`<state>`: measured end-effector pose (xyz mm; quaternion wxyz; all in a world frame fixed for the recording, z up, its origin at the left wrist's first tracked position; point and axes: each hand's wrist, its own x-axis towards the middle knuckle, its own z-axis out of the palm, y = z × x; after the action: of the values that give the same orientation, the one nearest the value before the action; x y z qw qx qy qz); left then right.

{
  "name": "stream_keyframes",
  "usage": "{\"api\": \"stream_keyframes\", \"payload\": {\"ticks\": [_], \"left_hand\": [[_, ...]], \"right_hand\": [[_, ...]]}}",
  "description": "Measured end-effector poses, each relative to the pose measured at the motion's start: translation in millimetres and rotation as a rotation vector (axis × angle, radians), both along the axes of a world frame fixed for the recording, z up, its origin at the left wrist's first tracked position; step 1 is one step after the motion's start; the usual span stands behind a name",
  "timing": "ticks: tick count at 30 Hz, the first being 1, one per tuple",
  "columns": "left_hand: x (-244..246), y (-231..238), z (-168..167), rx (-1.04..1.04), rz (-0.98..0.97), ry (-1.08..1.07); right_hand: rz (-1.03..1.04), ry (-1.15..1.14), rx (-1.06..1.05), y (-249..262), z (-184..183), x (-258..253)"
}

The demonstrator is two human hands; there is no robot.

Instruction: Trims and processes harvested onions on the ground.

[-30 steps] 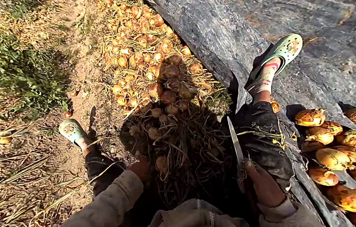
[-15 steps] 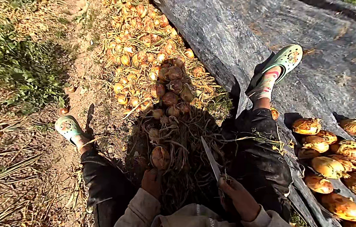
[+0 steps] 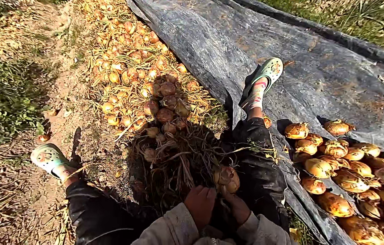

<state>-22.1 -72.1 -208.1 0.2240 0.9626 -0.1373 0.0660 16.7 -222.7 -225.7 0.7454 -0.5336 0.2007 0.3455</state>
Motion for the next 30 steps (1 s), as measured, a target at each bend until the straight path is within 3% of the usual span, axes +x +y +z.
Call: {"api": "stream_keyframes", "payload": {"ticks": [4,9,12,15,18,20,22,27,30], "left_hand": [[20.6,-12.6,17.0,-0.068,-0.061,0.146],[91.8,-49.5,52.7,-0.157,-0.286,0.358],[137.4,-50.4,52.3,-0.198,-0.189,0.351],[159.4,-17.6,39.0,-0.203,-0.026,0.242],[148.2,31.0,42.6,0.053,0.15,0.397],[121.5,61.0,25.7,0.145,0.197,0.319],[83.1,81.8,7.9,0.195,0.08,0.225],[38.6,95.8,-14.4,0.251,-0.48,0.726],[38.4,91.6,-28.1,0.323,-0.308,0.875]], "right_hand": [[-0.151,-0.052,0.039,-3.6,9.9,5.2],[-0.343,-0.425,-0.103,-41.7,21.0,24.3],[-0.486,-0.671,-0.176,-85.1,62.1,46.0],[-0.586,-0.834,-0.331,-122.6,94.0,68.1],[-0.548,-0.676,-0.257,-131.5,87.5,65.8],[-0.483,-0.612,-0.181,-123.5,67.6,55.1],[-0.424,-0.544,-0.123,-106.0,47.9,41.1],[-0.237,-0.392,-0.081,-61.1,36.7,21.4],[-0.136,-0.417,-0.088,-51.4,42.4,20.7]]}}
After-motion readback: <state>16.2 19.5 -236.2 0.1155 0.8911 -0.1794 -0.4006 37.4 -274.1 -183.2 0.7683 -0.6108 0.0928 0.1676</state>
